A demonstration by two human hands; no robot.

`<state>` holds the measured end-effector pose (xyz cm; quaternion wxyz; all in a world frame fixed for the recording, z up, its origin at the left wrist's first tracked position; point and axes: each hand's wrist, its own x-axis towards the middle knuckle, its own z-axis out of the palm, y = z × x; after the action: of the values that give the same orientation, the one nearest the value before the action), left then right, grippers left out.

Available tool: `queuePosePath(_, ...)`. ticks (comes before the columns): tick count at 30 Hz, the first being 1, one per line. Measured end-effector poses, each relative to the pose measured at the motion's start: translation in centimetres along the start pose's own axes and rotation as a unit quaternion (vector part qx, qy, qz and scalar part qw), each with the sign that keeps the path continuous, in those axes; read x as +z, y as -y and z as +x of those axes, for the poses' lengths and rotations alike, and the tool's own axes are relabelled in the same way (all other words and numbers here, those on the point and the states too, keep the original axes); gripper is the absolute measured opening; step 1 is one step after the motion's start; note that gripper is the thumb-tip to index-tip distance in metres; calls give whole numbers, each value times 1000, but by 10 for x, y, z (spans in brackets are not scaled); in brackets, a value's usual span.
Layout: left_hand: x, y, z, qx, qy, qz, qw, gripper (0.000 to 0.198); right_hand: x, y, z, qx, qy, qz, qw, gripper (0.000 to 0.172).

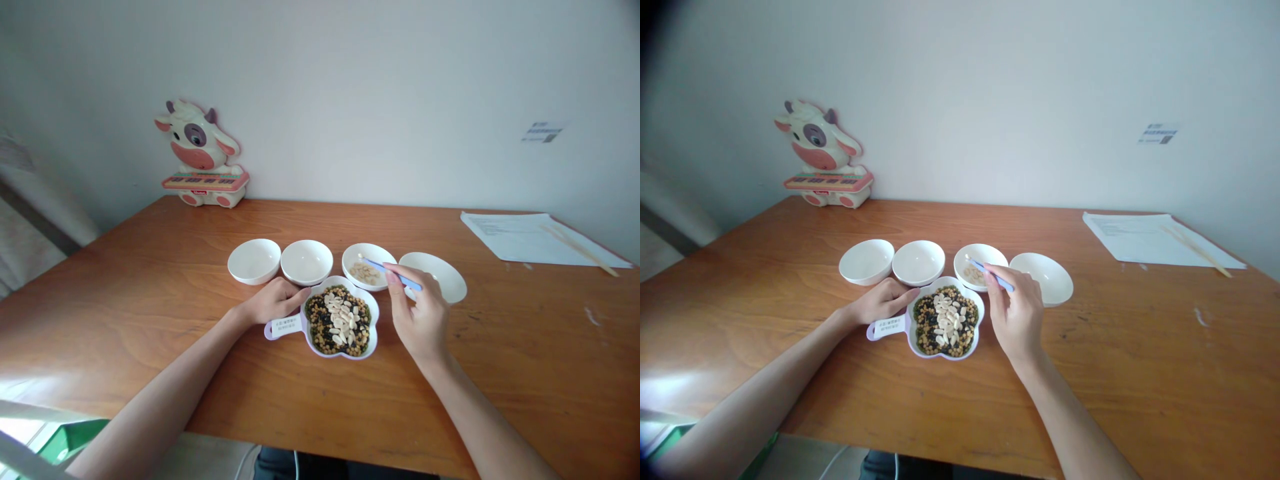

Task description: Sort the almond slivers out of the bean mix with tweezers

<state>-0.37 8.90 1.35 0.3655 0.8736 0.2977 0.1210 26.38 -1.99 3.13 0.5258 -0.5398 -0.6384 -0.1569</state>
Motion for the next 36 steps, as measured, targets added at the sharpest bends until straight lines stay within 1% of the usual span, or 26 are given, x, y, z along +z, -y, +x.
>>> queuePosePath(7, 1, 3, 0, 4, 0, -2, 1000, 63, 1, -5, -1, 11, 5, -6, 1000, 10)
queuePosePath(17, 1, 4, 0, 5, -3, -2, 1000, 62, 2, -6, -2, -16, 10, 5, 1000, 5)
queuePosePath(19, 1, 4, 0, 2, -1, -2, 1000, 62, 2, -4, -2, -28, 13, 17, 999, 7)
queuePosePath(22, 1, 4, 0, -1, -1, -1, 1000, 62, 3, -1, -1, -47, 32, 22, 998, 12)
queuePosePath(26, 0, 2, 0, 7, -1, 0, 1000, 62, 3, 2, -1, -101, 74, -10, 992, 18)
queuePosePath(29, -1, 0, -1, 12, 1, 1, 1000, 62, 2, 2, -1, -129, 97, -33, 986, 19)
queuePosePath(32, -1, -1, -1, 8, 1, 1, 1000, 62, 2, 2, -2, -129, 86, -29, 987, 21)
queuePosePath(36, -1, -1, 0, -1, 4, 2, 1000, 62, 3, 4, -3, -89, 65, 34, 993, 28)
